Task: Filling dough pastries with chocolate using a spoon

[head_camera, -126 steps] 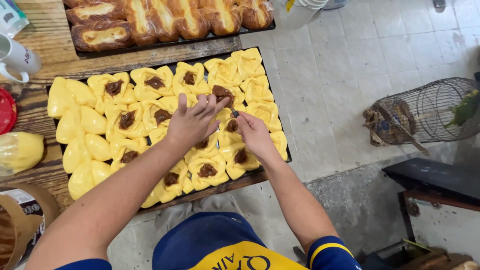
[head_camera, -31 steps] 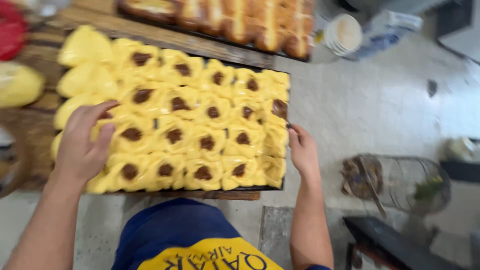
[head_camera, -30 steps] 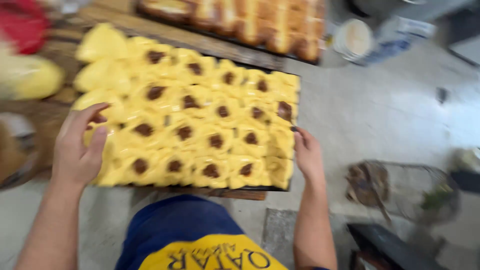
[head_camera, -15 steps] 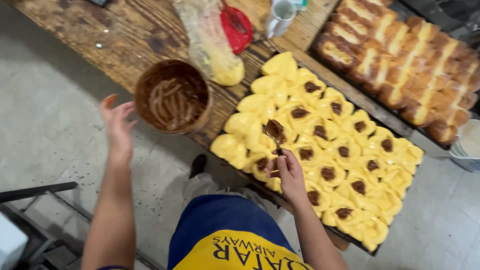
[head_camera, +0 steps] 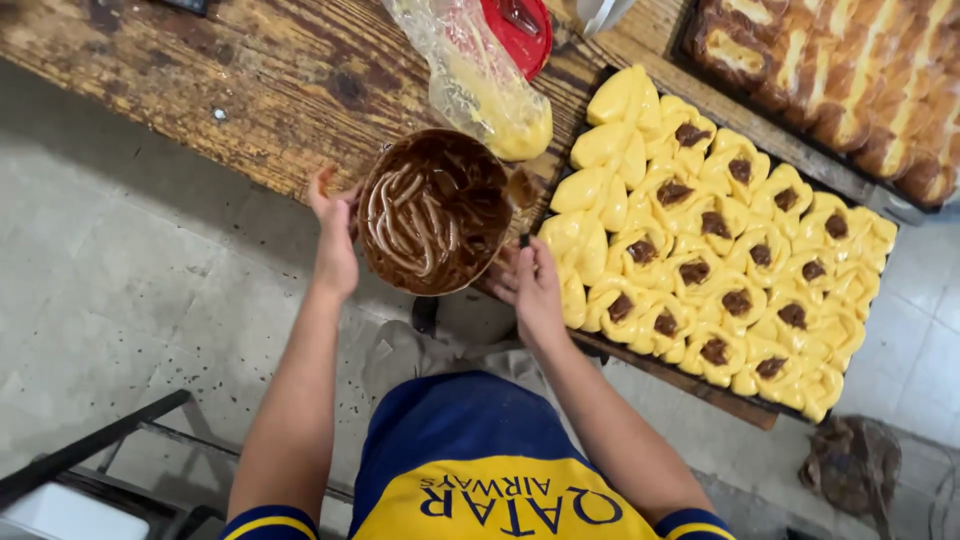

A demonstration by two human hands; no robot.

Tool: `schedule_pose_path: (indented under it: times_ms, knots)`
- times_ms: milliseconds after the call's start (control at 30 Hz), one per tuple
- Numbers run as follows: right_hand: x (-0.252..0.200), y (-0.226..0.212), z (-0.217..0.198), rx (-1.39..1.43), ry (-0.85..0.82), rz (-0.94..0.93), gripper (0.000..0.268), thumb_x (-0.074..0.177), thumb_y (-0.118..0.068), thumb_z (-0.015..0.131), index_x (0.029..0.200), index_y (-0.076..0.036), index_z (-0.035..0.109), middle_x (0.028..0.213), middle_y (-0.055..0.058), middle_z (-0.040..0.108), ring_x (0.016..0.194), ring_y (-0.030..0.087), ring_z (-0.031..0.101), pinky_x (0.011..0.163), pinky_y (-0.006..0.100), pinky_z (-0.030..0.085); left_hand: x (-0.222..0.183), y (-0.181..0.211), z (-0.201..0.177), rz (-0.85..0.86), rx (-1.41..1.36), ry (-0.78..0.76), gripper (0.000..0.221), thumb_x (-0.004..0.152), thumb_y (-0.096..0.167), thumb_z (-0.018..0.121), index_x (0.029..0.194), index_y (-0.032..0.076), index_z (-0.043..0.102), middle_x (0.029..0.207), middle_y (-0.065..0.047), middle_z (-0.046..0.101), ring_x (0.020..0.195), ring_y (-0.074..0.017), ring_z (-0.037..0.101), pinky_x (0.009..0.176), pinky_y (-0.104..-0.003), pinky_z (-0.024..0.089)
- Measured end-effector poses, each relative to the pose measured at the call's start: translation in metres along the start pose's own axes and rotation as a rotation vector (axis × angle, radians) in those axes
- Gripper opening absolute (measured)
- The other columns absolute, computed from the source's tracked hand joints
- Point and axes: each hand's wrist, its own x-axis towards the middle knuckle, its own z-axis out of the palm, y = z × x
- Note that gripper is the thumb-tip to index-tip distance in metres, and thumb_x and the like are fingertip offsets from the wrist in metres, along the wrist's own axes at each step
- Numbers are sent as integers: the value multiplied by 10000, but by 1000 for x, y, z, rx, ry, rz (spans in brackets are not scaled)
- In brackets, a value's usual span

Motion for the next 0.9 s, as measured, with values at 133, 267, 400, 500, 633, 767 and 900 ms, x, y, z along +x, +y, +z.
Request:
schedule_pose_path:
  times_ms: [133,267,400,500,633,767,900]
  knots:
    - [7,-33,12,-43,15,-21,337,1120,-357,405,1370,-161,518,902,-3,508,752,129,676,764,422,644,-31,50,13,-62,93,-22,739,1079,574,301,1593,104,55,1483,-301,424,1426,-532,371,1170,-670,230]
    - [7,-100,46,-131,-80,-98,281,1117,-315,398,1303,-155,535,809,-50,525,541,2,515,479,141,522,-65,49,11,-111,-42,69,762,1053,581,347,1598,133,58,1460,-336,342,1467,-543,249,1153,-715,196]
    - [63,-109,54,-417,-181,-386,312,1118,-292,437,1266,-77,607,1068,179,685,967,291,746,828,489,628,-98,38,26,-186,-325,148,861,971,563,466,1597,188,7,1496,-343,265,1458,-554,237,1017,-784,393]
    - [79,-127,60,-367,-302,-485,256,1122,-199,449,1179,-25,628,1006,104,719,997,169,694,976,422,570,-110,15,19,-224,-226,110,905,958,549,480,1590,151,-32,1406,-320,411,1347,-490,448,926,-693,507]
    - [43,-166,55,-1025,-214,-698,172,1089,-240,571,1170,-157,698,931,108,734,971,356,729,847,483,572,-79,-13,-5,-175,-150,172,772,1014,464,450,1566,142,17,1286,-191,517,1187,-321,526,889,-491,556]
    - [8,-167,66,-1639,-305,-474,294,1074,-358,509,1337,-313,633,1067,-19,745,1018,290,727,870,498,575,-37,2,-6,-108,-3,179,670,1024,373,437,1532,62,130,1388,-263,464,1358,-440,436,1074,-609,436]
    - [1,-170,102,-1901,-479,-471,455,1008,-118,467,1430,-237,591,1068,89,719,898,345,730,753,532,606,-1,17,3,-11,1,116,734,1041,409,431,1527,-8,72,1431,-297,418,1414,-450,399,1202,-616,306]
